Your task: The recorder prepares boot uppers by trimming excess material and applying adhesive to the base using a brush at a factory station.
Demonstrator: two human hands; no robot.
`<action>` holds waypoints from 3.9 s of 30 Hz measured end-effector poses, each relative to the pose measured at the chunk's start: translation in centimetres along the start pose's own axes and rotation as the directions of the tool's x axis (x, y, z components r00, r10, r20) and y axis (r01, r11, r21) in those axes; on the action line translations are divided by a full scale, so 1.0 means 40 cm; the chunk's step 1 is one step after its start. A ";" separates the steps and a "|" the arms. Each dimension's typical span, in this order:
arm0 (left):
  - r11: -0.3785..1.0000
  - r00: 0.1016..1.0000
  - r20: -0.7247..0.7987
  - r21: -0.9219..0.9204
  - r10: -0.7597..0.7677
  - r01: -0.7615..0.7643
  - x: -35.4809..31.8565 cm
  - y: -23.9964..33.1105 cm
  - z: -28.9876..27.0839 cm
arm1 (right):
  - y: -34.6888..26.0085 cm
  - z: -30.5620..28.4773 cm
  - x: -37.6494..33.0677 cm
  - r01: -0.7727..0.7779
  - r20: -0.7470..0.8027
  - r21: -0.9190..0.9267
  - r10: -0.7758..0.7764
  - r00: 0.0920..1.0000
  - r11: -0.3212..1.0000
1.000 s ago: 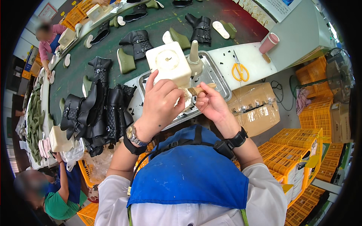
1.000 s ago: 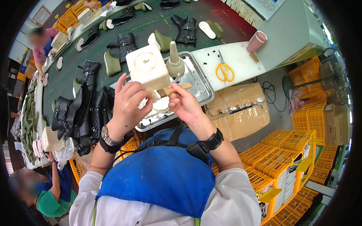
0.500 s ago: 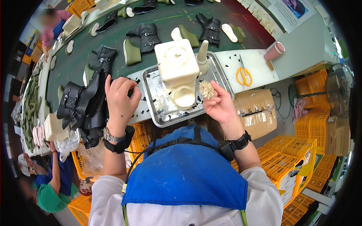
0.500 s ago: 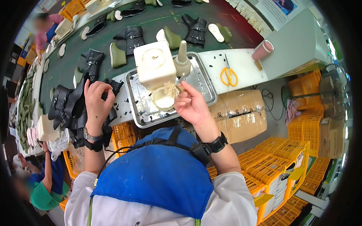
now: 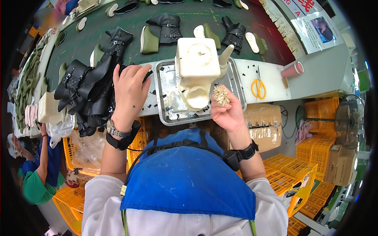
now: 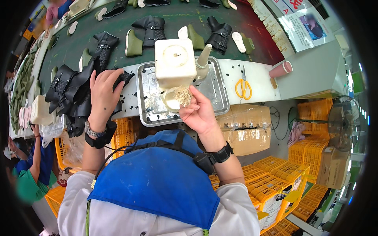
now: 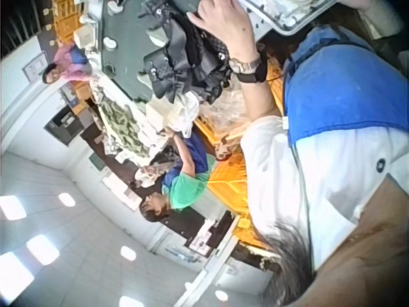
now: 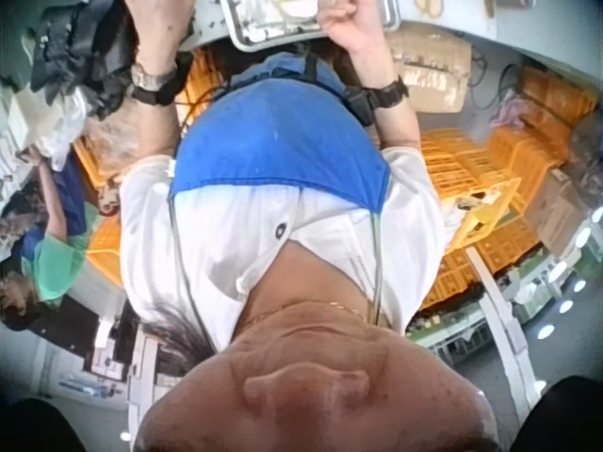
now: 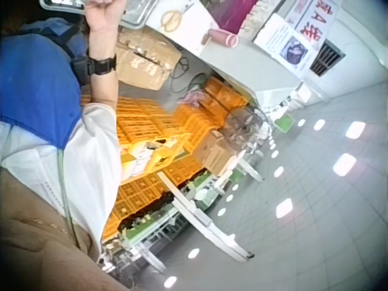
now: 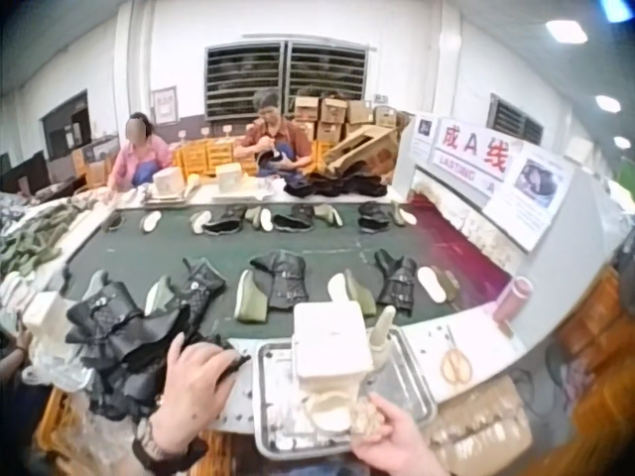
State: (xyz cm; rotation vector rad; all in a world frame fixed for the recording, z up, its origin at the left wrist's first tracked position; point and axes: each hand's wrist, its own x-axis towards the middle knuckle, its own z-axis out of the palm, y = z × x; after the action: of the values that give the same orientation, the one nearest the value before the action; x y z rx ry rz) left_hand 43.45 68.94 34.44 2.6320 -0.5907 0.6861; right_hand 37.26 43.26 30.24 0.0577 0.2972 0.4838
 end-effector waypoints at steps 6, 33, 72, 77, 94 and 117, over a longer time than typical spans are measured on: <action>0.996 0.998 0.025 -0.075 0.054 -0.052 -0.001 0.012 0.000 | 0.008 0.001 0.007 -0.005 -0.014 0.005 0.005 1.000 1.000; 0.967 0.995 0.093 -0.245 -0.048 0.070 -0.109 -0.063 0.079 | -0.032 -0.183 0.110 -0.095 0.366 -0.741 -0.519 0.772 -0.664; 0.663 0.918 0.202 -0.744 0.341 -0.083 0.025 0.440 0.144 | -0.131 0.186 -0.370 0.856 0.718 -0.484 -0.478 0.506 0.181; -0.041 0.802 0.263 -0.941 0.537 0.335 0.017 0.561 0.242 | -0.062 0.195 -0.263 0.536 0.991 -0.097 -0.130 -0.023 -0.839; 0.359 0.862 0.427 -0.876 0.272 0.321 0.019 0.797 0.370 | -0.163 0.204 -0.448 0.709 0.827 -0.314 -0.549 -0.123 -0.632; 0.375 0.877 0.407 -0.794 -0.256 0.479 -0.054 0.332 0.111 | -0.443 -0.716 -0.454 -0.674 0.025 -0.251 -0.701 0.713 -0.694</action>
State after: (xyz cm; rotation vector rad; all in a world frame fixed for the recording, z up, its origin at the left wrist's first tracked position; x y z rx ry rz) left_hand 37.10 56.39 32.72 1.6930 -0.2433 -0.1096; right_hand 21.45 18.68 5.53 -2.8969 0.4693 0.3422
